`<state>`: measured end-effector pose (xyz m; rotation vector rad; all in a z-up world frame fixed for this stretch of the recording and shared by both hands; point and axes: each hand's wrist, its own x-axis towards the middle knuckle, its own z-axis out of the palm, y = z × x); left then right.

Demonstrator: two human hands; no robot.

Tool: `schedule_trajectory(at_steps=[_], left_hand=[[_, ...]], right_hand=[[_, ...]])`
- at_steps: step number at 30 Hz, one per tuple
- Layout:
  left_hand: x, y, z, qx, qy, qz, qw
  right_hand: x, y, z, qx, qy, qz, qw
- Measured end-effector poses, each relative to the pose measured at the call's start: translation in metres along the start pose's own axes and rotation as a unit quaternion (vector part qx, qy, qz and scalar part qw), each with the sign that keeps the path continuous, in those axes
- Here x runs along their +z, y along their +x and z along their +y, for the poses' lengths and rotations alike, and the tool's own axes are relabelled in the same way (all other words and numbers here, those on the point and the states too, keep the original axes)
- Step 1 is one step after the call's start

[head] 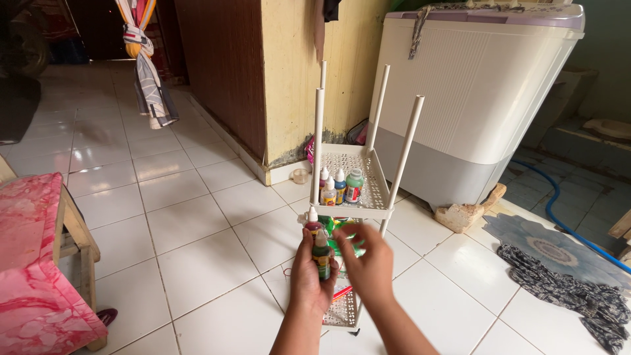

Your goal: The person disassembles a three-tier plastic rolling cart by removing the top shelf tray, then the middle shelf tray, and finally the bottom shelf tray. They remove the vertical support poles and place them on the floor. The person then removes items from the remaining shelves, including small bottles and packaged goods, placing them on the floor.

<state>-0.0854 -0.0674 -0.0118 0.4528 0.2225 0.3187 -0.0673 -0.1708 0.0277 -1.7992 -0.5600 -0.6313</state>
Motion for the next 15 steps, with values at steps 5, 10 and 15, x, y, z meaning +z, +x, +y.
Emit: schedule_trajectory(at_steps=[5, 10, 15], left_hand=[[-0.005, -0.001, 0.007, -0.019, 0.012, 0.034, 0.999], [-0.006, -0.003, 0.011, -0.041, 0.043, 0.036, 0.998], [-0.006, -0.003, 0.017, -0.044, 0.055, 0.038, 0.997]], right_hand=[[0.007, 0.041, 0.011, -0.053, -0.058, 0.049, 0.996], [0.018, 0.072, 0.013, -0.097, -0.087, 0.025, 0.991], [0.032, 0.091, 0.015, -0.082, -0.084, -0.048, 0.992]])
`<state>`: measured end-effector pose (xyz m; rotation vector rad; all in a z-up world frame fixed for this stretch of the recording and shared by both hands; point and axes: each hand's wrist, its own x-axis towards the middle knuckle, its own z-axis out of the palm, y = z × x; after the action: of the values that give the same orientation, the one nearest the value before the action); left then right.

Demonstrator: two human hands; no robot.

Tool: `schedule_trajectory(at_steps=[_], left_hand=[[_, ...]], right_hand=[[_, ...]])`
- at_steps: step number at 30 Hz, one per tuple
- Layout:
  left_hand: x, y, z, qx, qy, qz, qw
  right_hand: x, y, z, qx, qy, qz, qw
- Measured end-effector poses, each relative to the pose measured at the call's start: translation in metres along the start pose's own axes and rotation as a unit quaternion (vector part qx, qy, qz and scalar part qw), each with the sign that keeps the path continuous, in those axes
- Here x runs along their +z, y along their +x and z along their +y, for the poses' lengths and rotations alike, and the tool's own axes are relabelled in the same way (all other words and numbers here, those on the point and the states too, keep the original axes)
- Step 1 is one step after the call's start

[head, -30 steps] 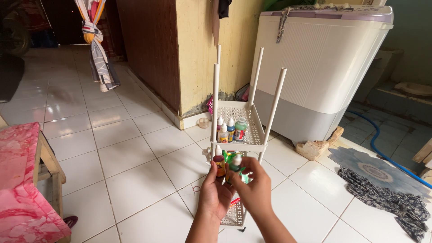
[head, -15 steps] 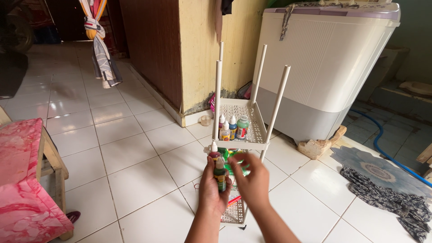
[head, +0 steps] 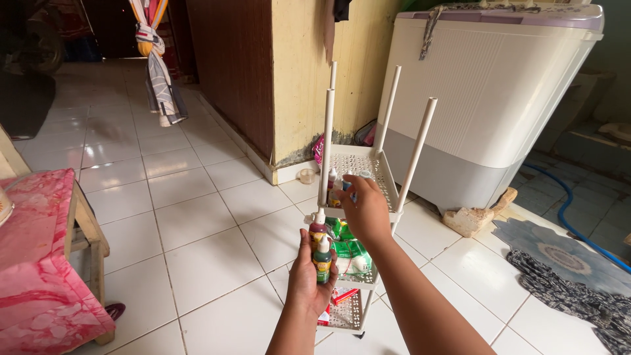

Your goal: The person disassembles a three-tier plastic rolling cart by removing the top shelf tray, then the middle shelf tray, and finally the bottom shelf tray. They remove the vertical support poles and place them on the floor. The person then removes items from the remaining shelves, including small bottles and packaged goods, placing them on the floor.

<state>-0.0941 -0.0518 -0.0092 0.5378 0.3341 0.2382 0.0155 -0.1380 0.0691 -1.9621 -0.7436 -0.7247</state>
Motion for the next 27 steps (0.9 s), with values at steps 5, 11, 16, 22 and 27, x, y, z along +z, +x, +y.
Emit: schedule_trajectory(at_steps=[5, 11, 16, 22, 27], left_hand=[[-0.001, -0.001, 0.000, -0.005, -0.008, -0.017, 1.000], [0.000, 0.000, 0.004, -0.017, -0.060, -0.031, 0.998], [0.005, -0.003, 0.005, -0.012, -0.099, -0.091, 0.991], [0.006, -0.004, 0.000, -0.027, -0.135, -0.118, 0.983], [0.004, 0.003, -0.009, -0.026, -0.146, -0.101, 0.984]], right_hand=[[0.011, 0.006, 0.002, 0.021, -0.002, -0.018, 1.000], [0.002, 0.006, 0.000, 0.011, 0.023, 0.023, 0.999], [-0.023, -0.005, -0.003, 0.091, 0.109, 0.065, 0.988], [-0.041, -0.033, -0.009, 0.087, 0.246, -0.066, 0.963], [-0.044, -0.053, -0.018, 0.115, 0.186, -0.152, 0.964]])
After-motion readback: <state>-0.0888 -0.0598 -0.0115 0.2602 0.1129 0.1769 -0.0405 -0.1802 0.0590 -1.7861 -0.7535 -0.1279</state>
